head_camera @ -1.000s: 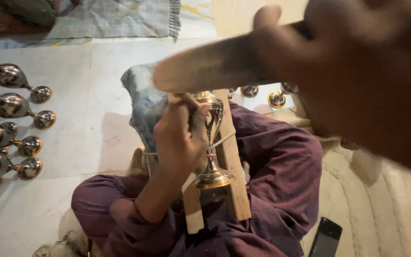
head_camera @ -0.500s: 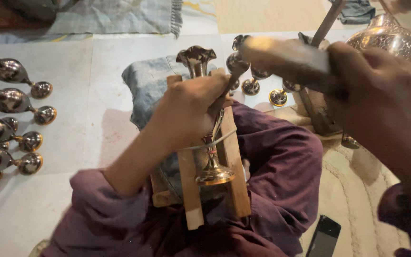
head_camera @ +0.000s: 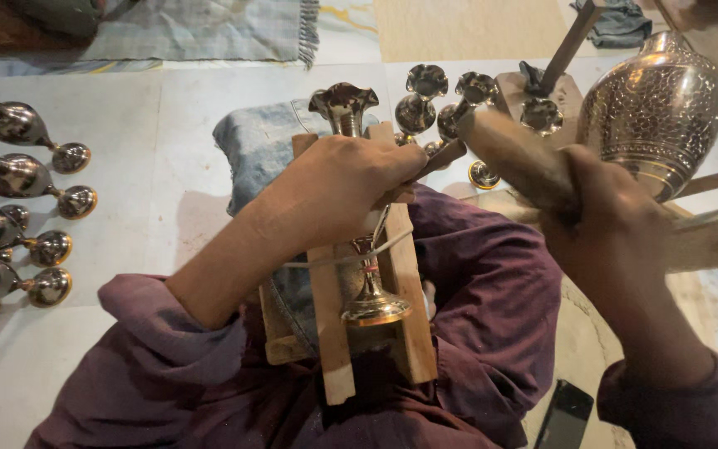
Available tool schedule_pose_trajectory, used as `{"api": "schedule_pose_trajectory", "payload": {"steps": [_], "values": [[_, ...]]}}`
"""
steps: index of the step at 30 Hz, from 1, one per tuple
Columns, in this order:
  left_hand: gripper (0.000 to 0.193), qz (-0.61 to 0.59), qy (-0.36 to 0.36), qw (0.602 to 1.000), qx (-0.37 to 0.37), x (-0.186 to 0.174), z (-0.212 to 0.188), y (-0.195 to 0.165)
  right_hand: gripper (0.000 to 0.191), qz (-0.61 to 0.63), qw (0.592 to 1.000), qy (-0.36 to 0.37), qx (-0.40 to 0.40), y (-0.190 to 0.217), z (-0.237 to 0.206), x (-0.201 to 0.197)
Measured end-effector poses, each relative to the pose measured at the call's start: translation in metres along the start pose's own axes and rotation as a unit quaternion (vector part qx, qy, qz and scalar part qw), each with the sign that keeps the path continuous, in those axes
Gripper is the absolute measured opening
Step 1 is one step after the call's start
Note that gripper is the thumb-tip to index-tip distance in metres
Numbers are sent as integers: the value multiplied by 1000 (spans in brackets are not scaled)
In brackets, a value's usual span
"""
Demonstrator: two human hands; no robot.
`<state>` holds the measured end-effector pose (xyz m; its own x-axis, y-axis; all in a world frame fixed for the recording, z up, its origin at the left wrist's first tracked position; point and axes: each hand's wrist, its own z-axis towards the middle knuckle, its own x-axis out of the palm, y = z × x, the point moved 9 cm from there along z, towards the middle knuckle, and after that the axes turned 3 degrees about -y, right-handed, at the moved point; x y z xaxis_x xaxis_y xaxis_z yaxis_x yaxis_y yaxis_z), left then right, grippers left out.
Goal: The person sits on the floor and uses a hammer and chisel to shape a small brass vase held in a wooden jig. They repeatedly strike the chisel along the vase's body, rotating it to work different sections.
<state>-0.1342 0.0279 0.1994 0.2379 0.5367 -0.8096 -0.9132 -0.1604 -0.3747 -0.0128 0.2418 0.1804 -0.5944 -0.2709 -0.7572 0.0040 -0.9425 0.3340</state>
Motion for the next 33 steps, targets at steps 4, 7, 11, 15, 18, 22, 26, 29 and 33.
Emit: {"api": "schedule_pose_trajectory", "payload": {"steps": [4, 7, 11, 15, 18, 22, 26, 29, 33], "values": [[23, -48, -73, 996, -32, -15, -8, 9, 48, 45, 991, 10, 123, -23, -12, 0], [27, -43, -43, 996, -60, -11, -7, 14, 51, 13, 990, 42, 135, -31, -20, 6], [21, -54, 39, 998, -19, 3, 7, 6, 50, 15, 992, 57, 107, -29, -28, 17], [20, -28, 103, 994, -8, 8, 16, 4, 48, 48, 994, 34, 96, -24, -32, 22], [20, -16, 129, 991, 7, 9, 21, -1, 45, 139, 979, -25, 144, -32, -34, 15], [23, -24, 127, 991, 33, 7, 22, -6, 43, 59, 995, -60, 46, -17, -27, 2], [24, -23, 92, 995, 12, 5, 15, 0, 48, -28, 998, -52, -20, 3, -15, -3], [24, -19, 25, 999, 5, -1, 5, 2, 37, 99, 991, -73, 48, 1, 4, -10], [25, -34, -51, 997, -37, -6, -12, 10, 51, -124, 984, 16, -128, 36, 38, -17]]}}
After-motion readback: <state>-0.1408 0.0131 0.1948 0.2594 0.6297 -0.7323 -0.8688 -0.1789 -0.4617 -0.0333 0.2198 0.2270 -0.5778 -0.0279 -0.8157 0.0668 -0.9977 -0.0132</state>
